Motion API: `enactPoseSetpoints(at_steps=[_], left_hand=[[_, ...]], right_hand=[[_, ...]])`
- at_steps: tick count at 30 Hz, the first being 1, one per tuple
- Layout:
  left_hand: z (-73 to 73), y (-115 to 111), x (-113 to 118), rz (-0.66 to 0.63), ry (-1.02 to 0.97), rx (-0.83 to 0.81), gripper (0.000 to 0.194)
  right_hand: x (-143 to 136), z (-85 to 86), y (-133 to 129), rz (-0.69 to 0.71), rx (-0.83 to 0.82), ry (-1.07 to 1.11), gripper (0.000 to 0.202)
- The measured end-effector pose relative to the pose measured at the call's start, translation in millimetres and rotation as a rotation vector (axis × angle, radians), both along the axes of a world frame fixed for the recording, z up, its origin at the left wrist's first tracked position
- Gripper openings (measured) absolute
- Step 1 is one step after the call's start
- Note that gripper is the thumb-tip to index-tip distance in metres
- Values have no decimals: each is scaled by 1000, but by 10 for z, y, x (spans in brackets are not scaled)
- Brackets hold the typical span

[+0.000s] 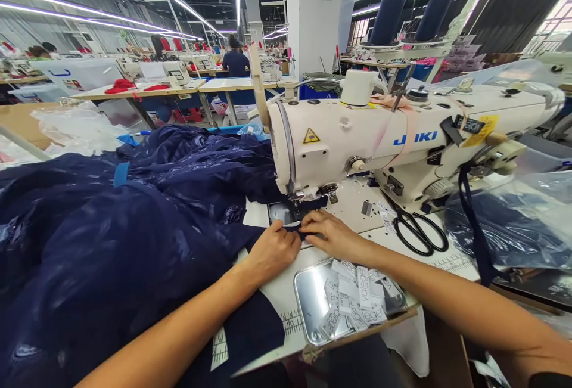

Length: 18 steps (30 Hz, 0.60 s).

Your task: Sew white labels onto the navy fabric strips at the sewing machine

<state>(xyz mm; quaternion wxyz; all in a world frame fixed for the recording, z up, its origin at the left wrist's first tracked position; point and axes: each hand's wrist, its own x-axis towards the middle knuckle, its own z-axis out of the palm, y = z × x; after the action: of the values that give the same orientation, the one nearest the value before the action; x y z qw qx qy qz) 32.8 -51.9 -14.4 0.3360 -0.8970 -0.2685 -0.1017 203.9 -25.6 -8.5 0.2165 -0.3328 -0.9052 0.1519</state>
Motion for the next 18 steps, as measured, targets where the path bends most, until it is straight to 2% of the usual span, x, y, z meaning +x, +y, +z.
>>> enactPoseSetpoints(at_steps=[2,5,9,11,13,18], left_hand=[[24,0,-12,3,-9,-42,23],[147,-31,-95,30,-50,-170,16],[296,-83,-279,38,-217,-465,10],[278,-78,-319,23,-298,-585,12],[207,-52,-289,20,-355,-625,17],[52,17,-52,85,-427,-503,18]], right_hand=[[-24,1,-105,-17,151,-156,19],[-53,28,-201,-25,293,-360,23],[9,88,-103,137,367,-442,27],[67,100,15,208,409,-450,28],[116,90,142,243,440,-435,30],[179,22,366,267,461,-379,32]])
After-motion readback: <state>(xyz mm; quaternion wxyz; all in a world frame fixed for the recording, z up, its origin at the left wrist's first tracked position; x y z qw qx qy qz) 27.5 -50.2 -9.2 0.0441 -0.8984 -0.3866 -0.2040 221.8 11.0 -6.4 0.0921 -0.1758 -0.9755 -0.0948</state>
